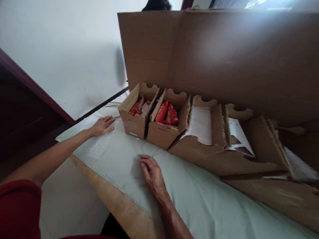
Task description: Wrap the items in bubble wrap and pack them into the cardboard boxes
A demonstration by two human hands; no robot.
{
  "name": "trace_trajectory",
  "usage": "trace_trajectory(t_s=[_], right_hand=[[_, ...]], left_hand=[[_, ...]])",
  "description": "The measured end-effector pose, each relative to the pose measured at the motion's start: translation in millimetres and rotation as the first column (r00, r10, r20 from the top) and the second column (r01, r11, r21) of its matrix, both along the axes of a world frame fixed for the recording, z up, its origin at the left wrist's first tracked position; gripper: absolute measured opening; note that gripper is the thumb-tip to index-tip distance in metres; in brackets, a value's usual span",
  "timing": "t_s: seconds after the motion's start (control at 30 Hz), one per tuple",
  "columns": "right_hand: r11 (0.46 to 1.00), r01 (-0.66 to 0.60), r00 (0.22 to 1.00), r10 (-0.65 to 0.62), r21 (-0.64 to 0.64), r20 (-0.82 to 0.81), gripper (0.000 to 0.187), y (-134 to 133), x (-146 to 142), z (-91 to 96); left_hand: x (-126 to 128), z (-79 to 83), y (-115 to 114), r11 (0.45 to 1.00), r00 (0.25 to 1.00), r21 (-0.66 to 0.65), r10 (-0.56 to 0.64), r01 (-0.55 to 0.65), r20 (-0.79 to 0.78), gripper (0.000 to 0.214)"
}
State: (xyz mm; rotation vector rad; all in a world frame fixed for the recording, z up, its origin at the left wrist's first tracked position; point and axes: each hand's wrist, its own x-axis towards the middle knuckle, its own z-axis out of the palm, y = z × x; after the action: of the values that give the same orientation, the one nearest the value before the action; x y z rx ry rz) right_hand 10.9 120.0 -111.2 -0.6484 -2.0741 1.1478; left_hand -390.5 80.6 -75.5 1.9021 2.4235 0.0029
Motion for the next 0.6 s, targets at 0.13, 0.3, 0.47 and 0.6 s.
trace_trajectory(t_s=[0.13, 0.3, 0.47, 0.6], right_hand=[[1.0, 0.012, 1.0, -0.012, -0.008, 0.017, 0.019, -5, -2, 0.5], [1.0, 0.018, 0.996, -0.017, -0.016, 0.086, 0.019, -15, -4, 6.5], [0.999, -0.014, 0.979, 0.02, -0.034, 0.201, 0.02, -14, -6, 17.5], [0.983, -0.078, 0.976, 0.109, -0.166, 0.188, 0.019, -15, 19, 39.0]], left_hand=[[4, -2.0, -8, 0.999, 0.999, -0.018, -0.045, 0.045, -0.009, 0.065], [12, -5.6, -13, 0.978, 0.999, 0.202, -0.037, 0.043, -0.036, 0.066], [66, 4.1, -3, 0.893, 0.972, 0.448, -0.071, -0.038, 0.223, 0.078], [107, 21.2, 6, 0.864, 0.84, 0.443, -0.044, -0.24, 0.541, 0.079]])
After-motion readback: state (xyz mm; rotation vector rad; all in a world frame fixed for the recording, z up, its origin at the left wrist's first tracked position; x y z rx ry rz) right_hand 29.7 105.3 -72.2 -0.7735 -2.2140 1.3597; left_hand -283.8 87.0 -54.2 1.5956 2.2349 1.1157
